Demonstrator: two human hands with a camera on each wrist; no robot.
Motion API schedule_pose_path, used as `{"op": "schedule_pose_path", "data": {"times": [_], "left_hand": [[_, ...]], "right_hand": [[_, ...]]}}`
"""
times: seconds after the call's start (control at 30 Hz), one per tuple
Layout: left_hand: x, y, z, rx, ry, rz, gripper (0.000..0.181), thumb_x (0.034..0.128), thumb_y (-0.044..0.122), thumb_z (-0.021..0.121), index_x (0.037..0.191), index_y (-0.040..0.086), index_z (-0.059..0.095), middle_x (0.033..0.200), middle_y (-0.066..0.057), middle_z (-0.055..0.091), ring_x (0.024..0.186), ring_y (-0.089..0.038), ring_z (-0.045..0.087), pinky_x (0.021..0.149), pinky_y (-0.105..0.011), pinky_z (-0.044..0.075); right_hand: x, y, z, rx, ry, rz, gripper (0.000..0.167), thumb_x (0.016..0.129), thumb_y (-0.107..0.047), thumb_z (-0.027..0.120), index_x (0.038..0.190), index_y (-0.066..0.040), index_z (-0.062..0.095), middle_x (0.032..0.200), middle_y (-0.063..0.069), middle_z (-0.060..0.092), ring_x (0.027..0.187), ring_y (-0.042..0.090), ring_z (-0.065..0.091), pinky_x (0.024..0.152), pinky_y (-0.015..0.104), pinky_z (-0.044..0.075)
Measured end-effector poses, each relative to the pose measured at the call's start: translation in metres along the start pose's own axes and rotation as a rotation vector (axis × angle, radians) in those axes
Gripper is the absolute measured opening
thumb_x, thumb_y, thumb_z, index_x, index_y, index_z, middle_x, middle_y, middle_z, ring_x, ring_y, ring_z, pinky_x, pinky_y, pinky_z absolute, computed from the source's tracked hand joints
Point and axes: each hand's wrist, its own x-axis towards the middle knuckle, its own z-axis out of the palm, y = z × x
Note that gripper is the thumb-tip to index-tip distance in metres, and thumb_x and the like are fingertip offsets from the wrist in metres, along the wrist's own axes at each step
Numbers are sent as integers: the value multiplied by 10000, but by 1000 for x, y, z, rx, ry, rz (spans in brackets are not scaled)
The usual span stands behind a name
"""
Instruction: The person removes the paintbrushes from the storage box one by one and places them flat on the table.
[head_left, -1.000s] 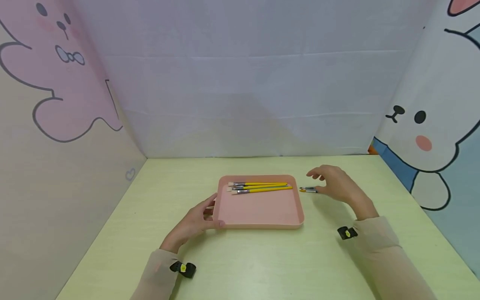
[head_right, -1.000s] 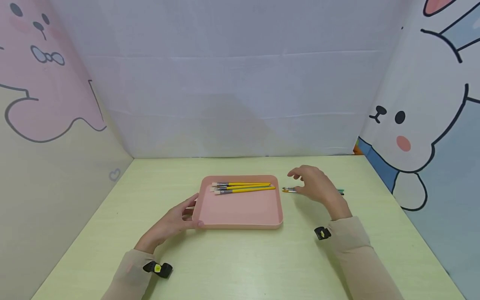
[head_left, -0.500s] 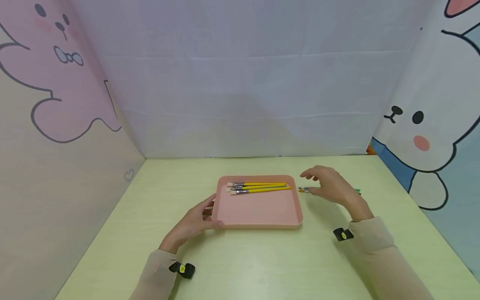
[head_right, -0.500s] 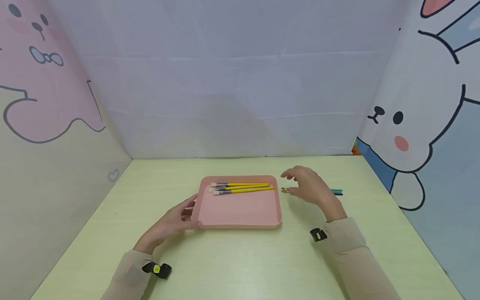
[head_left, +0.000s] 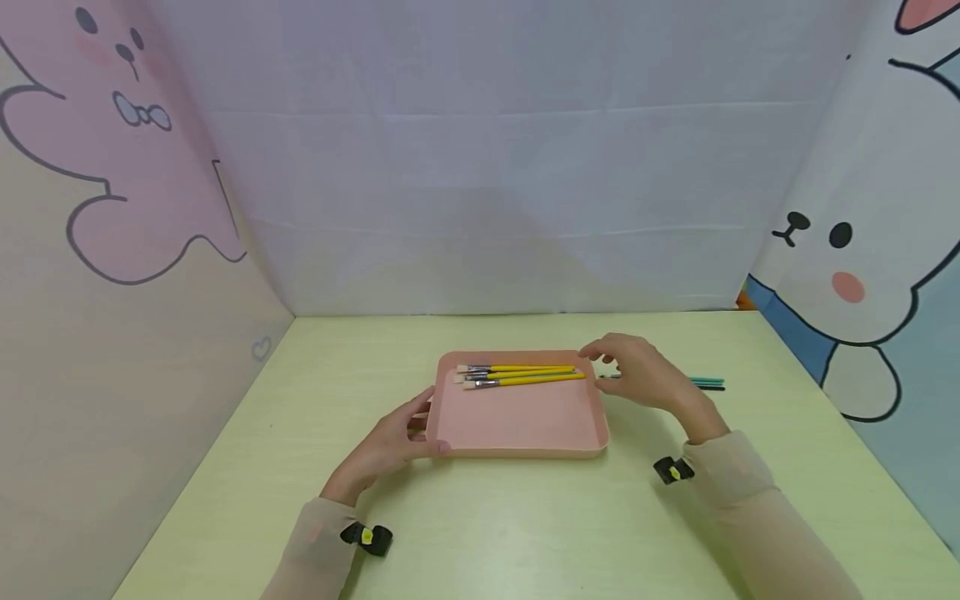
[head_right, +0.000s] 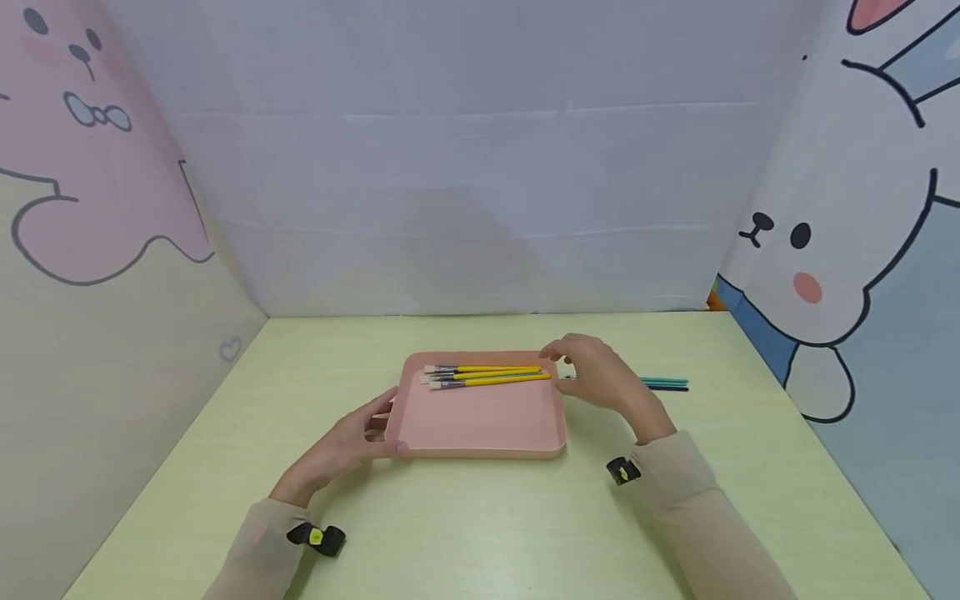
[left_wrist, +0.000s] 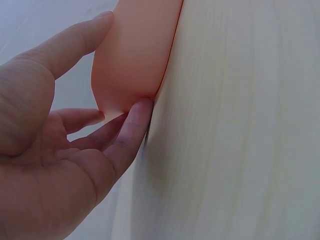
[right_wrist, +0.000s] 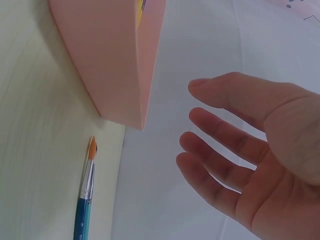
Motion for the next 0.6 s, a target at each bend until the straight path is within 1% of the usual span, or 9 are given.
{"op": "schedule_pose_path", "data": {"times": [0.13, 0.33, 0.47, 0.6], "left_hand": [[0, 0, 0, 1, 0, -3, 1058, 843, 312, 933, 1693, 241, 307, 1567, -67, 520, 1274, -256, 595, 1081, -477, 515], [0, -1, 0, 15, 8, -3, 1050, 841, 292, 935, 1689, 240, 320, 1552, -66, 529, 1252, -245, 608, 1074, -478, 519], [0, -2, 0, 29, 12, -2, 1055, 837, 300, 938, 1689, 241, 320, 1547, -64, 533, 1244, -233, 613, 1071, -476, 522], [0, -2, 0, 24, 11, 6, 1055, 837, 299, 937, 1690, 233, 319, 1548, -70, 532, 1247, -241, 609, 1073, -477, 519]], "right_hand": [[12, -6, 1, -3, -12, -39, 340, 918, 19, 781, 1251, -37, 736, 1208, 137, 730, 1049, 358, 682, 869, 476, 588], [33, -19, 2, 17, -77, -17, 360, 909, 16, 747, 1261, -59, 747, 1194, 74, 730, 1065, 312, 671, 892, 470, 580], [47, -25, 3, 17, -116, -40, 388, 884, 33, 738, 1261, -58, 747, 1182, 70, 727, 1069, 293, 673, 906, 469, 577], [60, -28, 7, 15, -156, -62, 388, 884, 20, 778, 1262, -61, 747, 1184, 56, 727, 1075, 292, 687, 935, 462, 573]]}}
